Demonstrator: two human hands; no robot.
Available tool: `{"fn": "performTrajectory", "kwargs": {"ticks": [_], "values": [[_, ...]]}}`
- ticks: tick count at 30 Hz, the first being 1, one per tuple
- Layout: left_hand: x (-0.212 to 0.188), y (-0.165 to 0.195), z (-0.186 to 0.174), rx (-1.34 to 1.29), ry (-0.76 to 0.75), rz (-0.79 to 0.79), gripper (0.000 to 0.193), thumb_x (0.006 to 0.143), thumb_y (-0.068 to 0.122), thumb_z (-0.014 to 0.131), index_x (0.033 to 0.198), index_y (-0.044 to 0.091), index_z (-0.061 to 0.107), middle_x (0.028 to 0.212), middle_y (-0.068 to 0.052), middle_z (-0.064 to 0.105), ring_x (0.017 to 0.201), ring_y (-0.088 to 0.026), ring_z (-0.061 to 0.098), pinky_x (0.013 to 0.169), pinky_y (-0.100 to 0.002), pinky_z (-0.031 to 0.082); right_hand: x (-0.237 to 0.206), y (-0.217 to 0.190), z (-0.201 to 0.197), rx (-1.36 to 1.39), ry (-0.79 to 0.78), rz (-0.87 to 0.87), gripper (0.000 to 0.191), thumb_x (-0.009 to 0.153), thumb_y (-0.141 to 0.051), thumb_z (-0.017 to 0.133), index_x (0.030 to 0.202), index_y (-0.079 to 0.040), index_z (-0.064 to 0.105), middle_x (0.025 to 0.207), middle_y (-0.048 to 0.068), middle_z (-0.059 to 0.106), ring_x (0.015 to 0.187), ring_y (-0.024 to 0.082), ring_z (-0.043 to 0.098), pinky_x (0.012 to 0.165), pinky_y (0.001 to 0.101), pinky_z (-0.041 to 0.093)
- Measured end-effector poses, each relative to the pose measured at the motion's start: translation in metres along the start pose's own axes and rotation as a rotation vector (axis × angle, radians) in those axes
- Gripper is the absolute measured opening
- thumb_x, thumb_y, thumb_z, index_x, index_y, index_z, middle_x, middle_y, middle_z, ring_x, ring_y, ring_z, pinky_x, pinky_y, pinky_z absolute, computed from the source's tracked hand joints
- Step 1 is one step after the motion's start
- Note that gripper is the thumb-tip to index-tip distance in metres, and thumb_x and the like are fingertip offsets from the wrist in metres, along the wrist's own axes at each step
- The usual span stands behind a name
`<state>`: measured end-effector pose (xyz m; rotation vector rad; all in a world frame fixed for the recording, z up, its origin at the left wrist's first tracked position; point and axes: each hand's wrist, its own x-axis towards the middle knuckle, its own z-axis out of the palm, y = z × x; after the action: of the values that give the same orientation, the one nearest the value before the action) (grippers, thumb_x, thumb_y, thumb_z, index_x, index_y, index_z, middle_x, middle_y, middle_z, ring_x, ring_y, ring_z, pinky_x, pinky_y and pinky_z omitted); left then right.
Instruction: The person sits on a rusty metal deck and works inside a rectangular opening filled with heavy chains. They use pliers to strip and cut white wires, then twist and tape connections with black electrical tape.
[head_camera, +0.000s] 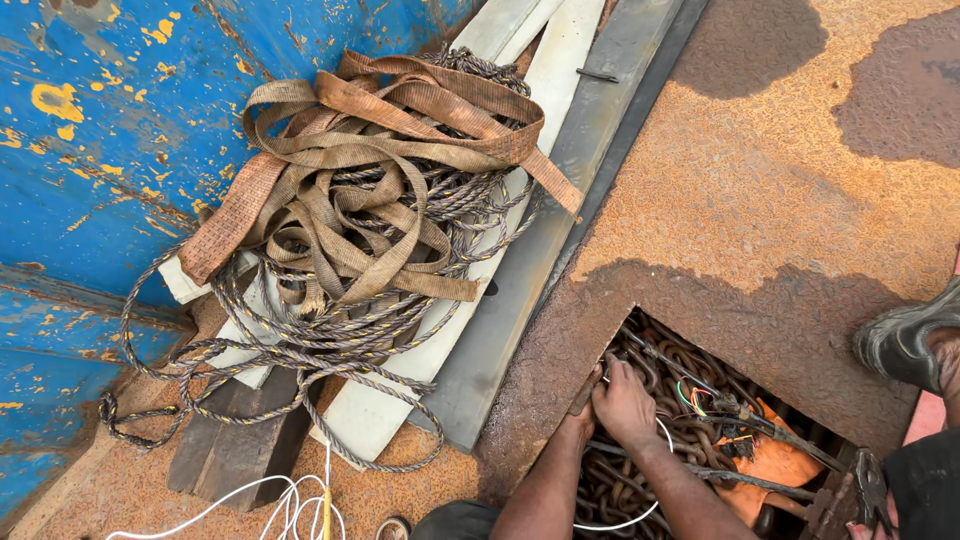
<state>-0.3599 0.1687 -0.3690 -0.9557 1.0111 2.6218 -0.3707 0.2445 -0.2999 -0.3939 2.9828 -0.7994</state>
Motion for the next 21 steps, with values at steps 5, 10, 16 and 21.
{"fn": "performTrajectory", "kwargs": {"ticks": [5, 10, 16, 21], "values": [[-0.002, 0.002, 0.0, -0.046, 0.088, 0.008, 0.081, 0.075, 0.042, 0.088, 0.146, 0.025, 0.053, 0.15, 0.002, 0.052, 0.143, -0.019, 0.04, 0.124, -0.042, 0.024, 0.012, 0.022, 0.015, 0.247, -0.184, 0.231, 0.066, 0.09, -0.009, 0.057, 0.152, -0.003, 0.036, 0.119, 0.03, 0.065, 0.112, 0.045, 0.063, 0.098, 0.0522, 0.049], [-0.002, 0.004, 0.0, -0.005, 0.086, -0.013, 0.097, 0.063, 0.043, 0.093, 0.148, 0.018, 0.052, 0.152, -0.002, 0.051, 0.147, -0.023, 0.035, 0.122, -0.049, 0.019, 0.018, 0.039, 0.013, 0.618, -0.31, 0.508, 0.065, 0.085, -0.002, 0.06, 0.147, -0.002, 0.041, 0.11, 0.029, 0.071, 0.108, 0.044, 0.068, 0.097, 0.0508, 0.053], [-0.003, 0.006, 0.001, -0.024, 0.163, 0.06, 0.103, 0.059, 0.042, 0.097, 0.148, 0.02, 0.05, 0.152, -0.003, 0.052, 0.146, -0.025, 0.039, 0.124, -0.046, 0.028, -0.002, 0.026, 0.0, 0.035, -0.305, 0.229, 0.047, 0.09, -0.018, 0.069, 0.129, -0.005, 0.047, 0.121, 0.018, 0.064, 0.111, 0.037, 0.066, 0.093, 0.0495, 0.052], [-0.005, 0.007, 0.003, -0.109, 0.164, 0.042, 0.09, 0.064, 0.038, 0.092, 0.143, 0.021, 0.053, 0.137, -0.002, 0.058, 0.13, -0.022, 0.051, 0.115, -0.048, 0.04, -0.011, 0.023, -0.004, -0.101, -0.367, 0.094, 0.036, 0.097, -0.019, 0.06, 0.132, -0.017, 0.052, 0.122, 0.014, 0.06, 0.101, 0.034, 0.068, 0.084, 0.048, 0.057]]}}
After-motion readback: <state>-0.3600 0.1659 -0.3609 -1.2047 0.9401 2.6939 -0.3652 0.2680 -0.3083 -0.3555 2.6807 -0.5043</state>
